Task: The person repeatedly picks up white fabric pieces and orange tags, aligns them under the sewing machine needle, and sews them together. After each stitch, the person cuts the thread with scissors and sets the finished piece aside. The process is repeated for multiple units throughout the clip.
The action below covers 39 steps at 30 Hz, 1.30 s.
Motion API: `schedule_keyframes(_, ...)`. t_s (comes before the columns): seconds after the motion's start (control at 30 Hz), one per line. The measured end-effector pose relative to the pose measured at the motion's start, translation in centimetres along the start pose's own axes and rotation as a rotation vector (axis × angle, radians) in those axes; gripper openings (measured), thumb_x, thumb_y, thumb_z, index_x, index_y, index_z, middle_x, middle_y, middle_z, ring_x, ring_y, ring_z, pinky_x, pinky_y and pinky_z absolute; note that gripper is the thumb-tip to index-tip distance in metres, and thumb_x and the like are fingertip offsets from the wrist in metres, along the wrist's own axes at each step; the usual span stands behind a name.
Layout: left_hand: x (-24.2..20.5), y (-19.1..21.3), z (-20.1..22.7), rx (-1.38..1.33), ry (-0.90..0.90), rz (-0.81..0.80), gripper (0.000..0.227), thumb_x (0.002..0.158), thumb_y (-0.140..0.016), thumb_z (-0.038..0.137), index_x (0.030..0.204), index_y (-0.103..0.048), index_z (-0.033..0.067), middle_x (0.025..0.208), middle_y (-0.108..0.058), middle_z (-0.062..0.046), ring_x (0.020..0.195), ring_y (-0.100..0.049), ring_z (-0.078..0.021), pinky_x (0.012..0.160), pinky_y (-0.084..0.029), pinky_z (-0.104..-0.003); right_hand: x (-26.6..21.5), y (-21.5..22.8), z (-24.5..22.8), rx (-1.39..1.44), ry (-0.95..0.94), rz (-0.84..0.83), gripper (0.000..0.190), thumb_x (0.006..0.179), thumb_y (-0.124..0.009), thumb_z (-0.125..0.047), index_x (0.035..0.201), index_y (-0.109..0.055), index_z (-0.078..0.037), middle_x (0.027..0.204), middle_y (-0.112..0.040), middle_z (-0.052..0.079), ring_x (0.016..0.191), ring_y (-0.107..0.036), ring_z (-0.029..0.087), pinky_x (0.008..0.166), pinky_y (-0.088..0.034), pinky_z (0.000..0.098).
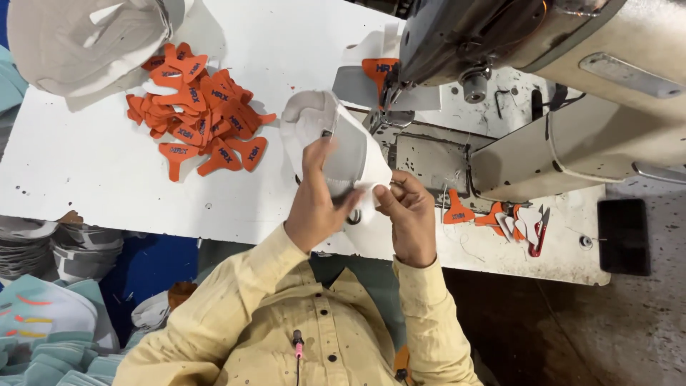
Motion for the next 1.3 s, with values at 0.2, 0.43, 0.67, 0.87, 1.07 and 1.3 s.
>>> schedule_keyframes(0.2, 0.2, 1.8, 2.4, 0.016, 0.182, 0.019, 0.032, 0.078, -0.085, 0.009, 0.104, -0.066, 0.0054, 0.125, -0.054, -0.019, 0.110, -0.060, -0.0289, 0.089, -0.051, -0.036, -0.7, -2.9, -2.9, -0.026, -0.005, -0.016, 0.031, 0.101, -0.064, -0.005, 0.129, -0.062, 0.010, 0.109, -0.075, 0.012, 0.092, -0.071, 0.014, 0.085, -0.060, 0.0308)
schedule_keyframes(0.43, -1.3, 1.5, 0.2, -0.342, 0.382, 0.103, 0.015, 0.093, -0.076, 0.009, 0.092, -0.064, 0.0015, 0.098, -0.059, -0.004, 0.086, -0.058, -0.0119, 0.079, -0.048, -0.026, -1.1, -3.3, -2.8, -0.025, -0.009, -0.052, 0.033, 0.102, -0.062, -0.009, 0.131, -0.061, 0.008, 0.109, -0.075, 0.010, 0.097, -0.072, 0.014, 0.091, -0.061, 0.0323)
schedule_keyframes(0.67, -1.8, 1.2, -0.8, -0.544, 0.469, 0.114, 0.015, 0.095, -0.076, 0.012, 0.092, -0.066, 0.0009, 0.095, -0.062, 0.000, 0.083, -0.057, -0.0062, 0.075, -0.048, -0.024, -0.6, -2.3, -2.6, -0.143, 0.028, -0.060, 0.035, 0.101, -0.068, -0.009, 0.131, -0.064, 0.008, 0.104, -0.076, 0.012, 0.091, -0.073, 0.016, 0.084, -0.062, 0.0331)
schedule_keyframes(0.87, -1.9, 1.1, -1.1, -0.632, 0.529, 0.092, 0.015, 0.094, -0.077, 0.015, 0.093, -0.068, 0.0032, 0.091, -0.071, 0.000, 0.083, -0.060, -0.0037, 0.075, -0.051, -0.022, -0.6, -2.1, -2.7, -0.081, -0.014, -0.113, 0.035, 0.104, -0.062, -0.012, 0.133, -0.063, 0.008, 0.114, -0.074, 0.012, 0.100, -0.073, 0.018, 0.091, -0.063, 0.0362)
schedule_keyframes(1.07, -1.9, 0.8, -1.5, -0.635, 0.547, 0.113, 0.017, 0.093, -0.080, 0.015, 0.089, -0.068, 0.0030, 0.088, -0.072, -0.002, 0.079, -0.062, -0.0040, 0.071, -0.052, -0.021, -0.6, -2.0, -2.7, -0.075, -0.020, -0.147, 0.037, 0.106, -0.059, -0.014, 0.136, -0.061, 0.007, 0.118, -0.073, 0.011, 0.104, -0.073, 0.019, 0.093, -0.062, 0.0383)
schedule_keyframes(1.3, -2.0, 0.9, -1.5, -0.598, 0.517, 0.200, 0.033, 0.090, -0.082, 0.017, 0.083, -0.050, 0.0100, 0.076, -0.055, 0.006, 0.068, -0.049, -0.0002, 0.061, -0.042, -0.019, -0.7, -1.8, -2.3, -0.053, -0.009, -0.186, 0.036, 0.107, -0.057, -0.013, 0.137, -0.060, 0.007, 0.117, -0.074, 0.012, 0.105, -0.073, 0.021, 0.095, -0.062, 0.0395)
Point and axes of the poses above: each hand's wrist, its own x-axis towards the middle knuckle, its own y-axis out of the back of the hand, z = x × y, the point moved 6 cm from there along x, towards the middle knuckle
